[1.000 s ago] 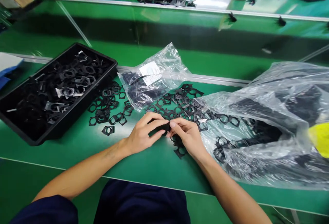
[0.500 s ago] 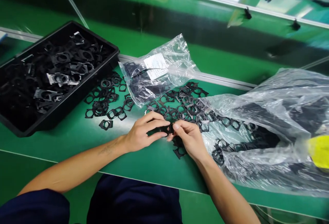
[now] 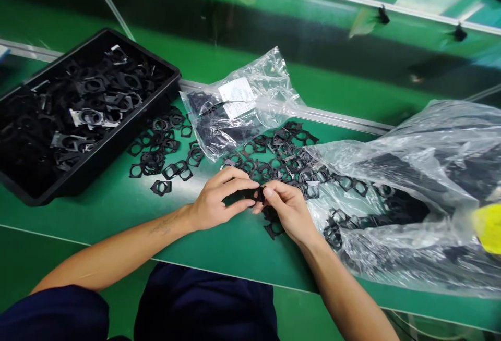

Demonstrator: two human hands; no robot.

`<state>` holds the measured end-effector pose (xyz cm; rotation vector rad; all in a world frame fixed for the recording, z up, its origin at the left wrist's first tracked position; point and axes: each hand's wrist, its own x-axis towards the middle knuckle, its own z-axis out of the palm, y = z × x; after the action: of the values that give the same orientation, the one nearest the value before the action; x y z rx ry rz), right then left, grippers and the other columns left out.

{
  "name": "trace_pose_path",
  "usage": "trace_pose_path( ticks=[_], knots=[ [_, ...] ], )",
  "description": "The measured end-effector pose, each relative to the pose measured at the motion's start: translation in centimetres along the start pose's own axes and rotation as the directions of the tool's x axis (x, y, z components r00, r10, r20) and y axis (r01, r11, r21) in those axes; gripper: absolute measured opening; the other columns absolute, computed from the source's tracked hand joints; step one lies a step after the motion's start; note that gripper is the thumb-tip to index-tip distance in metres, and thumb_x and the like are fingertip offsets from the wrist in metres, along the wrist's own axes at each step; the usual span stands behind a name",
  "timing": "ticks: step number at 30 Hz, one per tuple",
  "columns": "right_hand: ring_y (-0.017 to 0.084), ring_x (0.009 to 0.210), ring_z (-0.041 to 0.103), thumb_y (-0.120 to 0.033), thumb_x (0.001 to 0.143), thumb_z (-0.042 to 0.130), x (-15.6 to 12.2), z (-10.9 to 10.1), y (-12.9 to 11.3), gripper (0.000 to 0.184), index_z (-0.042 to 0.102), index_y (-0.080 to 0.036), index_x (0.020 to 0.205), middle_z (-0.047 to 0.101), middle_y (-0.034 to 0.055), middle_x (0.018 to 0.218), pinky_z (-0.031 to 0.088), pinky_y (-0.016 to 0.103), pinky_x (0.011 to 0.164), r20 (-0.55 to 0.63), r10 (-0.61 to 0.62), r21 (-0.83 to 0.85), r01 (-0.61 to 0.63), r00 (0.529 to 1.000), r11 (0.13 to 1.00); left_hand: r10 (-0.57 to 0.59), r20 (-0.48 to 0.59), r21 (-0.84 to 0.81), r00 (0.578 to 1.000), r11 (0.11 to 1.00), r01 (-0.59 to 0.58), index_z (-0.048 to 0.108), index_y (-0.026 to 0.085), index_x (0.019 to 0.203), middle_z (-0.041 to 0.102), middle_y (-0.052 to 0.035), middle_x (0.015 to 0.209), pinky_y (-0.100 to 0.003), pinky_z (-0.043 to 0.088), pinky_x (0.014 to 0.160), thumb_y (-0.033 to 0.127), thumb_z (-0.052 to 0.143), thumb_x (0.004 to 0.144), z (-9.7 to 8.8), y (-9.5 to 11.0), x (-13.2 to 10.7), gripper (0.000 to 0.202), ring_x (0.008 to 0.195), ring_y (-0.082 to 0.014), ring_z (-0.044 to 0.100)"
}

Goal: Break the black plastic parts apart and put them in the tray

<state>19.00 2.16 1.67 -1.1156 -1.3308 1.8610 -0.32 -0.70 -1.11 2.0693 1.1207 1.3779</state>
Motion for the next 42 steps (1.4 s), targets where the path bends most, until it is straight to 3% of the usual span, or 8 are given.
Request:
trace_pose_path(
  ticks=[4,17,27,31,35,42],
  knots=[
    [0.014,0.06,0.067,-0.063,0.087,0.068,-0.01,-0.02,-0.08,0.044,0.07,-0.02,0.078,0.073,0.0018,0.067,0.058,0.028,0.066,0.009,-0.001,-0.028,0.001,1.0,1.0,-0.01,0.012,0.032,1.0,0.999,0.009,0.069,0.017,0.114,0.067,-0.0072,0.101,-0.031,0.059,0.083,0.019,0.071,0.09,-0.12,-0.12,-0.06,0.024,0.092,-0.017,0.067],
    [0.017,0.066,0.07,-0.065,0.09,0.062,0.03,-0.04,0.0,0.049,0.069,-0.019,0.075,0.073,0.003,0.069,0.057,0.028,0.066,-0.012,-0.03,-0.079,0.029,0.999,0.996,-0.007,0.009,-0.075,1.0,0.997,0.008,0.068,0.021,0.124,0.062,-0.006,0.108,-0.028,0.064,0.084,0.009,0.067,0.09,-0.06,-0.1,-0.22,0.036,0.094,-0.0139,0.069],
    [0.015,0.061,0.067,-0.06,0.088,0.068,-0.23,0.16,0.21,0.04,0.07,-0.02,0.082,0.072,0.0016,0.068,0.055,0.027,0.062,-0.031,-0.069,-0.144,0.064,0.997,0.987,-0.021,-0.005,-0.048,1.0,0.999,0.021,0.069,0.022,0.121,0.061,-0.0061,0.108,-0.028,0.064,0.081,0.011,0.067,0.091,-0.03,0.01,-0.29,0.033,0.094,-0.014,0.068],
    [0.016,0.064,0.065,-0.045,0.093,0.067,-0.5,0.32,0.42,0.027,0.072,-0.02,0.083,0.071,0.0032,0.074,0.053,0.028,0.063,-0.107,-0.267,-0.358,0.214,0.958,0.909,-0.052,-0.028,-0.041,0.998,0.998,0.05,0.067,0.018,0.119,0.065,-0.0077,0.106,-0.031,0.062,0.084,0.016,0.07,0.089,-0.2,0.22,0.01,0.03,0.097,-0.0168,0.067],
    [0.019,0.071,0.067,-0.031,0.095,0.065,-0.61,0.33,0.54,0.016,0.075,-0.021,0.086,0.073,0.0051,0.079,0.055,0.033,0.071,-0.06,-0.455,-0.53,0.358,0.888,0.769,-0.145,-0.064,-0.132,0.987,0.982,0.136,0.067,0.017,0.105,0.07,-0.0063,0.094,-0.031,0.059,0.082,0.021,0.069,0.091,-0.38,0.27,0.26,0.014,0.09,-0.0167,0.068],
    [0.021,0.076,0.07,-0.025,0.097,0.061,-0.54,0.32,0.74,0.014,0.075,-0.023,0.098,0.076,0.0071,0.086,0.059,0.035,0.072,0.024,-0.544,-0.614,0.442,0.839,0.654,-0.357,-0.018,-0.355,0.934,0.876,0.327,0.066,0.016,0.094,0.071,-0.0058,0.089,-0.027,0.058,0.08,0.027,0.069,0.093,-0.38,0.02,0.2,0.011,0.085,-0.0155,0.069]
  ],
)
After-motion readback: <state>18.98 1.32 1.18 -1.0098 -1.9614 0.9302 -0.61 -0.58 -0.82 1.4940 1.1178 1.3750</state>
